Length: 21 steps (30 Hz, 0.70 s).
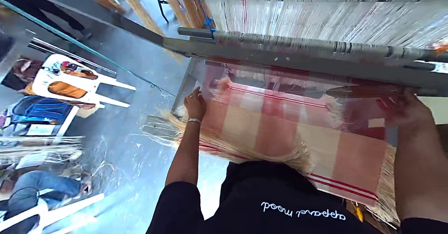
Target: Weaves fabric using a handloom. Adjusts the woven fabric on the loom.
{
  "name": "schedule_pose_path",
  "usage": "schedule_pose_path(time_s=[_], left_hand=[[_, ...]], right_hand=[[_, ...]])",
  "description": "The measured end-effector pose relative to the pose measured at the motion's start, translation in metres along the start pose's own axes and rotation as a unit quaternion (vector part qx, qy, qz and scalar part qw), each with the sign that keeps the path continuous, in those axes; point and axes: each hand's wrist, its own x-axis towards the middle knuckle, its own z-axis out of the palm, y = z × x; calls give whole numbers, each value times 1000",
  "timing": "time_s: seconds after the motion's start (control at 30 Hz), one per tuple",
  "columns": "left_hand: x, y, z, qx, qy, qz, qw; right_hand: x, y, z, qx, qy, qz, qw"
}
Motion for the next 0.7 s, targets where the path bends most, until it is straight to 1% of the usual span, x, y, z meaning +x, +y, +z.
schedule_pose_path(time_s=[0.1,0.17,0.23,0.3,0.33,0.4,0.5,0.63,0.7], left_hand=[[2,-14,-10,-11,-51,-38,998],[6,-21,-14,-9,-71,-43,996],[6,-25,-19,-1,-91,-44,995],[6,-27,-21,-4,-114,-40,993],[7,-30,-16,-9,-120,-35,992],[8,-29,-10,-21,-120,-23,992],[4,-20,-16,-45,-114,-19,992],[-4,-5,-19,-54,-109,-34,992],[-5,-4,-19,-41,-108,-28,993]], right_hand=[[6,-12,-21,-40,36,6,999],[4,-12,-44,-16,62,-23,998],[-27,-18,-51,19,106,-62,992],[-73,-25,-50,36,170,-92,981],[-88,-26,-56,38,205,-104,972],[-98,-25,-86,28,247,-127,960],[-104,-20,-122,31,273,-163,947],[-126,-12,-144,21,307,-197,931],[-134,-6,-152,-19,337,-212,917]])
